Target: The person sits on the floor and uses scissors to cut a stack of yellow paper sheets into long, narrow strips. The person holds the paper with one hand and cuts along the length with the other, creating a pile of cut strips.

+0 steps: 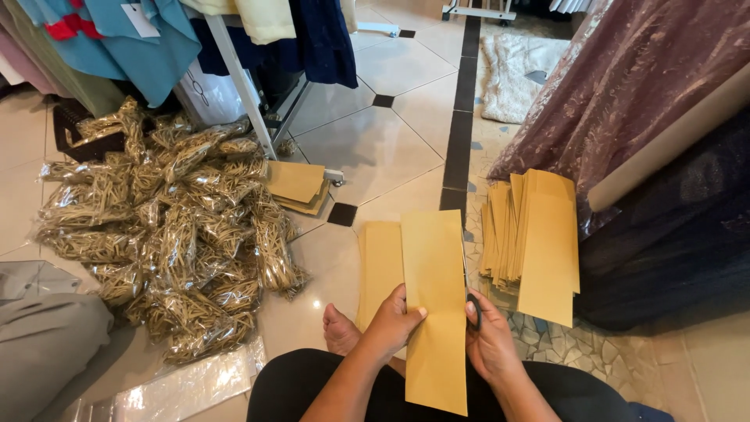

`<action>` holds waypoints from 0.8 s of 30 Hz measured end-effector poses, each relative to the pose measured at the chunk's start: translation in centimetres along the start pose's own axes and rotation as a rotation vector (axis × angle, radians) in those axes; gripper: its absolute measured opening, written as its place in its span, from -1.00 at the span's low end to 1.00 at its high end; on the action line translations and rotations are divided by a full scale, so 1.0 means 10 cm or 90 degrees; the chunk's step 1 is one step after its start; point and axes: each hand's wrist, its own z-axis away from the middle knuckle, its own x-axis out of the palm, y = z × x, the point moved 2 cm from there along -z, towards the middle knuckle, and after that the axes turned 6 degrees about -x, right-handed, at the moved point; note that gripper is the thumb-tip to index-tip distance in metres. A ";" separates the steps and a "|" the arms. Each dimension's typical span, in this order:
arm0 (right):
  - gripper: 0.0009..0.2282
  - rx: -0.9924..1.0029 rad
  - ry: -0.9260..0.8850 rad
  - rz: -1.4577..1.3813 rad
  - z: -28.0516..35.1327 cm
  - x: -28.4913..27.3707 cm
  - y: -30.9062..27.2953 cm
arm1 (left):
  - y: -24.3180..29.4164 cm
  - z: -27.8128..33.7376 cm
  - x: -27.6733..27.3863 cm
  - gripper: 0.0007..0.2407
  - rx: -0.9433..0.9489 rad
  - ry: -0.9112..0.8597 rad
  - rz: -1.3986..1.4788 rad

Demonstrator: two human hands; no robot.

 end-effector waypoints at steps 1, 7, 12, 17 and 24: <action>-0.56 -0.001 0.000 -0.001 0.00 -0.01 0.00 | 0.01 0.01 0.00 -0.62 0.001 -0.001 -0.001; -0.60 -0.039 -0.037 -0.016 -0.14 -0.20 0.14 | -0.04 0.04 -0.02 -0.60 -0.033 0.038 -0.137; -0.69 -0.069 -0.063 -0.047 -0.23 -0.29 0.23 | -0.33 -0.25 -0.11 -0.64 0.023 0.052 -0.120; -0.67 -0.061 -0.062 -0.018 -0.29 -0.33 0.19 | -0.11 0.03 -0.05 -0.59 -0.043 0.063 -0.215; -0.66 -0.056 -0.058 0.016 -0.29 -0.27 0.10 | -0.04 0.15 -0.06 -0.62 -0.081 0.062 -0.265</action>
